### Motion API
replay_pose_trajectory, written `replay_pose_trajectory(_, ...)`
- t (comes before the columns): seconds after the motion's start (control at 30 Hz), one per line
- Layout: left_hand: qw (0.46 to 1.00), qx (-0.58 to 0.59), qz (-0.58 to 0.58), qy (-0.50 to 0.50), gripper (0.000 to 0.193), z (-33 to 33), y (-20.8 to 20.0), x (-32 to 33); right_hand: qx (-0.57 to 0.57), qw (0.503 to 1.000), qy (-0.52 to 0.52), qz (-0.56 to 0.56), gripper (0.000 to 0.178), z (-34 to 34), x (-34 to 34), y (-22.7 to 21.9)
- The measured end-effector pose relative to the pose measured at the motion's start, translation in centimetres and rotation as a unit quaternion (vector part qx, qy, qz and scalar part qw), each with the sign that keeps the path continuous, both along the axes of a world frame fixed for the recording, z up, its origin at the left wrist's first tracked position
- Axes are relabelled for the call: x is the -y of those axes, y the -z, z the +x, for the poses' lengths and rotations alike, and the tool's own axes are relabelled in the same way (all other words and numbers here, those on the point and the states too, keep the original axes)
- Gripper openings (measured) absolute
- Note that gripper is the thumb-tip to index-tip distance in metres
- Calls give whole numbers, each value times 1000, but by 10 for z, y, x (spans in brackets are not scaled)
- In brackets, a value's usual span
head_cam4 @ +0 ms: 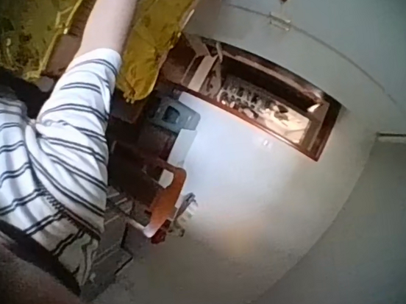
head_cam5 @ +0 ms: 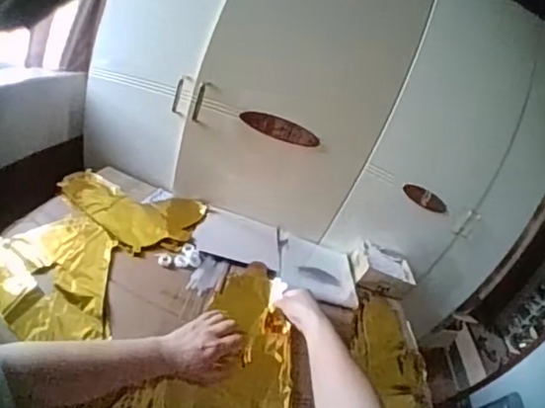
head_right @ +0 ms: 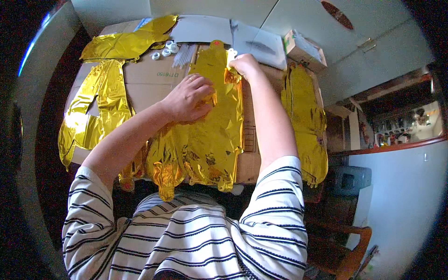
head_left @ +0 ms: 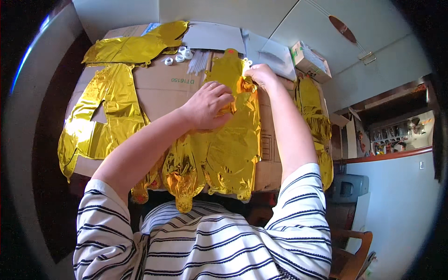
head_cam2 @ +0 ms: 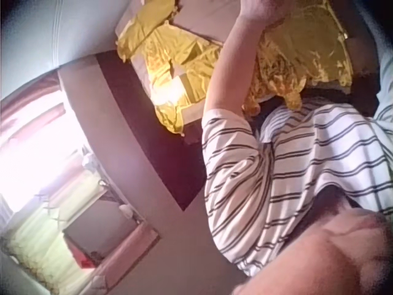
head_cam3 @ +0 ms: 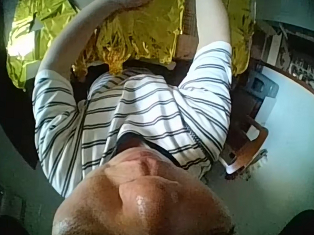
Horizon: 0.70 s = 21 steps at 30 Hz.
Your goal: Folding and organizing gold-colored foil balloons on a cardboard surface.
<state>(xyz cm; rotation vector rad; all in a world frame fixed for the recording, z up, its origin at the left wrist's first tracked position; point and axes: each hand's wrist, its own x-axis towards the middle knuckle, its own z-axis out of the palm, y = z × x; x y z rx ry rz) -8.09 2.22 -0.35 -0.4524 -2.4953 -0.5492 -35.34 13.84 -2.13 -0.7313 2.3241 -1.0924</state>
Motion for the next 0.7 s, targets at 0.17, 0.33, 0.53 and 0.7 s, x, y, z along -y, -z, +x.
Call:
replay_pose_trajectory(0.17,999,1,-5,51,39,-8,7,-7,23,1000,-4,-7,12,0,-1,-3)
replay_pose_trajectory(0.33,998,34,9,53,38,-7,14,-6,24,999,-4,-22,15,2,-1,-2)
replay_pose_trajectory(0.53,997,51,23,52,39,-6,13,-7,14,999,-4,-38,22,-7,-2,9)
replay_pose_trajectory(0.7,997,53,28,49,41,-1,10,-5,-59,998,-28,-1,23,1,0,2)
